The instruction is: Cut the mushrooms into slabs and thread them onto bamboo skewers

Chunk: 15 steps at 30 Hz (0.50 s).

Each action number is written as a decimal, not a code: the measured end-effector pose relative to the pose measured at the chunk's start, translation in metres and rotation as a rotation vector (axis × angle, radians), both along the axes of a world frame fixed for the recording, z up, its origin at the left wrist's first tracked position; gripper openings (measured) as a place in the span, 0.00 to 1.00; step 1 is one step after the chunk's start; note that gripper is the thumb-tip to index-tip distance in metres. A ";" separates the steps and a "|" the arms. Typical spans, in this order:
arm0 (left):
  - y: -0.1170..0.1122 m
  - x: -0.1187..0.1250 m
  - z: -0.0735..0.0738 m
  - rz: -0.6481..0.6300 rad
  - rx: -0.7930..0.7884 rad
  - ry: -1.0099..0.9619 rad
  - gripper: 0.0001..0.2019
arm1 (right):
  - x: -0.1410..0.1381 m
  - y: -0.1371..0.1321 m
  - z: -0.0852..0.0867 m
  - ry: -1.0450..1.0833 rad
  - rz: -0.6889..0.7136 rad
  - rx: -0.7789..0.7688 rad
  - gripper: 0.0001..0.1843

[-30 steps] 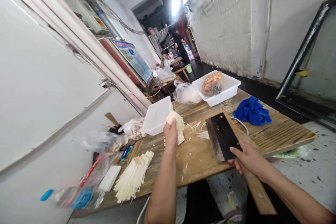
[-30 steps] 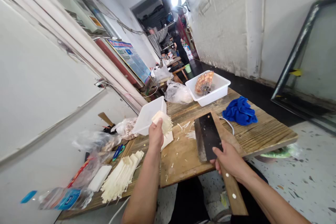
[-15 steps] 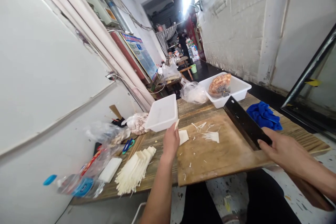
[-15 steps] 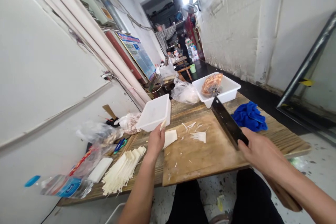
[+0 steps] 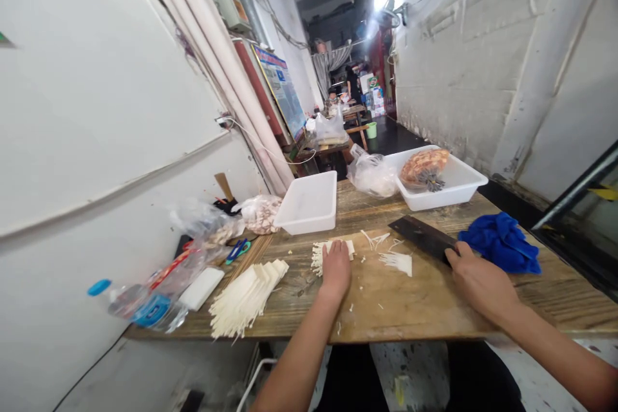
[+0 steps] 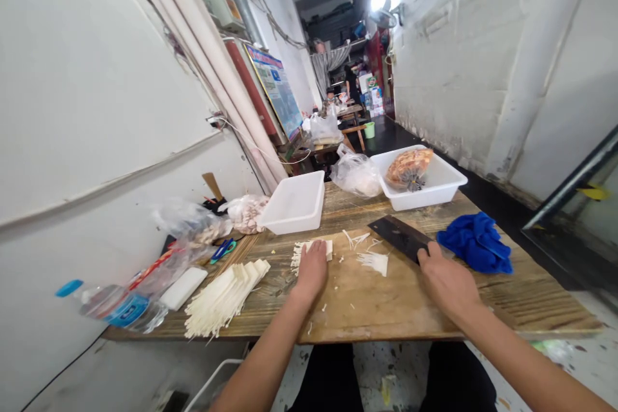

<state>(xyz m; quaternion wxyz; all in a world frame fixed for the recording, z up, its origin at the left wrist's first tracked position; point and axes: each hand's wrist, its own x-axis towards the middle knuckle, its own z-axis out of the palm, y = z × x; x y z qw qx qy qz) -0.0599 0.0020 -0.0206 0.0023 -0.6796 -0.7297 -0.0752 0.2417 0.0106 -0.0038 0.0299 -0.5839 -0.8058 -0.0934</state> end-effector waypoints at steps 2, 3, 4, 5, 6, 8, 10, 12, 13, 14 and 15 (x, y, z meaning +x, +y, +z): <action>-0.001 -0.001 0.002 -0.006 -0.044 -0.013 0.26 | -0.002 0.008 -0.007 -0.018 -0.004 0.007 0.15; -0.001 -0.001 0.004 -0.014 -0.070 -0.024 0.26 | -0.002 0.012 -0.010 -0.022 -0.005 0.011 0.15; -0.002 -0.002 0.007 -0.028 -0.098 -0.039 0.27 | -0.002 0.016 -0.012 -0.021 -0.003 0.014 0.15; -0.003 -0.004 0.010 -0.049 -0.127 -0.057 0.28 | -0.002 0.019 -0.014 -0.017 0.002 0.016 0.15; -0.005 -0.006 0.014 -0.072 -0.155 -0.078 0.30 | -0.002 0.023 -0.016 -0.010 0.011 0.017 0.14; -0.012 -0.014 0.025 -0.112 -0.190 -0.125 0.34 | -0.002 0.029 -0.021 0.008 0.037 0.016 0.12; -0.022 -0.026 0.037 -0.106 -0.183 -0.171 0.37 | -0.001 0.034 -0.025 0.026 0.065 0.019 0.13; -0.035 -0.045 0.049 -0.039 -0.130 -0.212 0.36 | 0.001 0.037 -0.030 0.049 0.090 0.028 0.16; -0.041 -0.055 0.055 0.010 -0.095 -0.233 0.35 | 0.003 0.038 -0.032 0.063 0.102 0.035 0.17; -0.048 -0.066 0.059 0.064 -0.057 -0.255 0.34 | 0.005 0.038 -0.033 0.082 0.116 0.043 0.17; -0.054 -0.075 0.063 0.122 -0.019 -0.278 0.33 | 0.007 0.037 -0.034 0.104 0.133 0.052 0.17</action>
